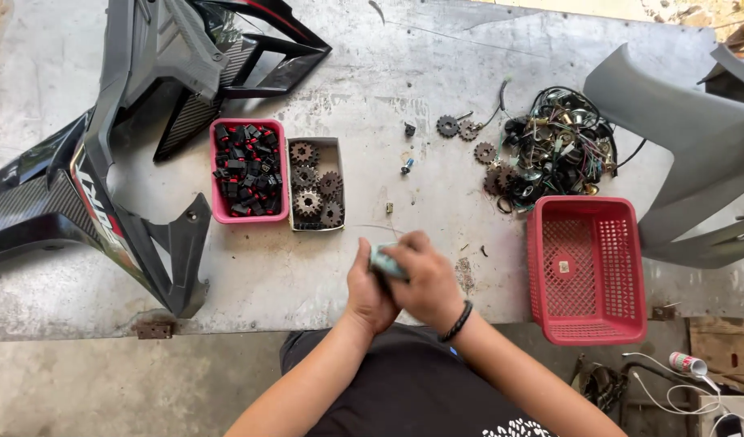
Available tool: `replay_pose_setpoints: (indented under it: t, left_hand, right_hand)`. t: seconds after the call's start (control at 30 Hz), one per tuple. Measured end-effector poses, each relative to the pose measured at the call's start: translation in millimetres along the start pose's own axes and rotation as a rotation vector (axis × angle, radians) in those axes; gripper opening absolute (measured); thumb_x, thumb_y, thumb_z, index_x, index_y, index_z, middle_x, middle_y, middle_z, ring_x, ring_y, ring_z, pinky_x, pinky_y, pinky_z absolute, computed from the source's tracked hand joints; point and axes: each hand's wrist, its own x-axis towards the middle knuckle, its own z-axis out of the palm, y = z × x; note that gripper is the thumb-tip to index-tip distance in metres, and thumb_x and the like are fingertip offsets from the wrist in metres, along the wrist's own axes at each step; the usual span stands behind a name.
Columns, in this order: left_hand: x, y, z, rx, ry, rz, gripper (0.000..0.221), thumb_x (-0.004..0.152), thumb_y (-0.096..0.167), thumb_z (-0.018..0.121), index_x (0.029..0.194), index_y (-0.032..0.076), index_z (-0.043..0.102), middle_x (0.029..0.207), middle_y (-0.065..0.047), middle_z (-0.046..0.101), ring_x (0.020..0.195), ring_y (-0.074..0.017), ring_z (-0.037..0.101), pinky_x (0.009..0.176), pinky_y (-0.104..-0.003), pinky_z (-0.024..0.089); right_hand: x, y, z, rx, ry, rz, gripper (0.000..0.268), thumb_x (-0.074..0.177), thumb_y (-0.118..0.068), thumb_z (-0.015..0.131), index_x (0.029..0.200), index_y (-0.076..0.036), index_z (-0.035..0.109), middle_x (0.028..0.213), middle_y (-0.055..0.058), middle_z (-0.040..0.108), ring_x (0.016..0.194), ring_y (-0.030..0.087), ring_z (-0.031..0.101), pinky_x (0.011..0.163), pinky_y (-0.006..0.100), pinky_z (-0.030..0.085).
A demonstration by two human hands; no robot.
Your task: Cleaning grease and dirt from motorcycle sprockets using a cloth on a workbench.
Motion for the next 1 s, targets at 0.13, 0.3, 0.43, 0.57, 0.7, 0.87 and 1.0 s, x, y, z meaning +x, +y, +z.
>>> replay_pose_setpoints:
  t: [0.13, 0.3, 0.43, 0.57, 0.7, 0.87, 1.0]
  left_hand:
    - [-20.2, 23.7, 44.3, 0.035, -0.106, 0.063, 0.092, 0.090, 0.077, 0.043, 0.135, -0.002, 0.058, 0.139, -0.028, 0.060, 0.127, -0.0412, 0.060, 0.105, -0.049, 0.050]
    - [-25.3, 4.9, 40.3, -0.007, -0.158, 0.018, 0.081, 0.094, 0.070, 0.048, 0.123, -0.002, 0.067, 0.119, -0.025, 0.070, 0.112, -0.0394, 0.068, 0.101, -0.048, 0.054]
    - [-44.2, 14.3, 48.8, 0.097, -0.082, 0.026, 0.087, 0.094, 0.076, 0.038, 0.132, 0.002, 0.064, 0.130, -0.025, 0.067, 0.121, -0.0397, 0.064, 0.106, -0.053, 0.050]
    - [-38.6, 18.3, 34.0, 0.028, -0.027, 0.083, 0.088, 0.091, 0.074, 0.046, 0.134, -0.001, 0.060, 0.133, -0.025, 0.064, 0.121, -0.0420, 0.062, 0.108, -0.055, 0.049]
    - [-34.0, -2.8, 33.6, -0.003, -0.097, 0.059, 0.076, 0.095, 0.066, 0.051, 0.126, -0.001, 0.066, 0.123, -0.026, 0.069, 0.115, -0.0409, 0.066, 0.107, -0.052, 0.051]
    - [-41.5, 20.0, 46.1, 0.101, -0.057, 0.079, 0.089, 0.089, 0.079, 0.043, 0.136, 0.005, 0.060, 0.131, -0.020, 0.066, 0.120, -0.0367, 0.064, 0.107, -0.050, 0.049]
    - [-31.2, 3.5, 29.4, 0.119, -0.079, 0.000, 0.082, 0.091, 0.075, 0.047, 0.124, 0.002, 0.068, 0.119, -0.022, 0.071, 0.110, -0.0375, 0.068, 0.099, -0.049, 0.055]
  right_hand:
    - [-18.9, 1.4, -10.6, 0.077, -0.154, -0.141, 0.029, 0.088, -0.042, 0.068, 0.113, -0.027, 0.070, 0.106, -0.003, 0.062, 0.083, 0.031, 0.075, 0.070, 0.045, 0.061]
    - [-1.6, 13.4, -11.5, 0.064, 0.053, 0.139, 0.035, 0.091, -0.032, 0.071, 0.122, -0.018, 0.062, 0.105, 0.010, 0.060, 0.090, 0.044, 0.070, 0.073, 0.053, 0.057]
    - [-12.8, -19.7, -19.2, 0.147, -0.098, -0.183, 0.034, 0.090, -0.023, 0.072, 0.123, -0.020, 0.070, 0.114, 0.008, 0.061, 0.099, 0.040, 0.072, 0.079, 0.049, 0.060]
    - [-3.0, 17.4, -28.6, 0.125, -0.295, -0.234, 0.049, 0.082, -0.016, 0.074, 0.131, -0.016, 0.066, 0.119, 0.014, 0.061, 0.106, 0.048, 0.066, 0.082, 0.056, 0.058]
    - [-0.7, 33.6, -13.3, -0.069, -0.148, 0.099, 0.052, 0.084, -0.028, 0.074, 0.134, -0.022, 0.060, 0.116, 0.007, 0.065, 0.100, 0.038, 0.070, 0.080, 0.055, 0.058]
    - [-20.7, -0.8, -21.1, 0.098, -0.324, -0.066, 0.052, 0.083, -0.024, 0.072, 0.133, -0.014, 0.060, 0.120, 0.019, 0.066, 0.103, 0.047, 0.068, 0.079, 0.060, 0.058]
    - [-15.0, 49.9, -16.8, -0.097, -0.239, 0.070, 0.050, 0.077, -0.028, 0.072, 0.126, -0.020, 0.069, 0.110, 0.004, 0.072, 0.093, 0.037, 0.074, 0.079, 0.050, 0.060]
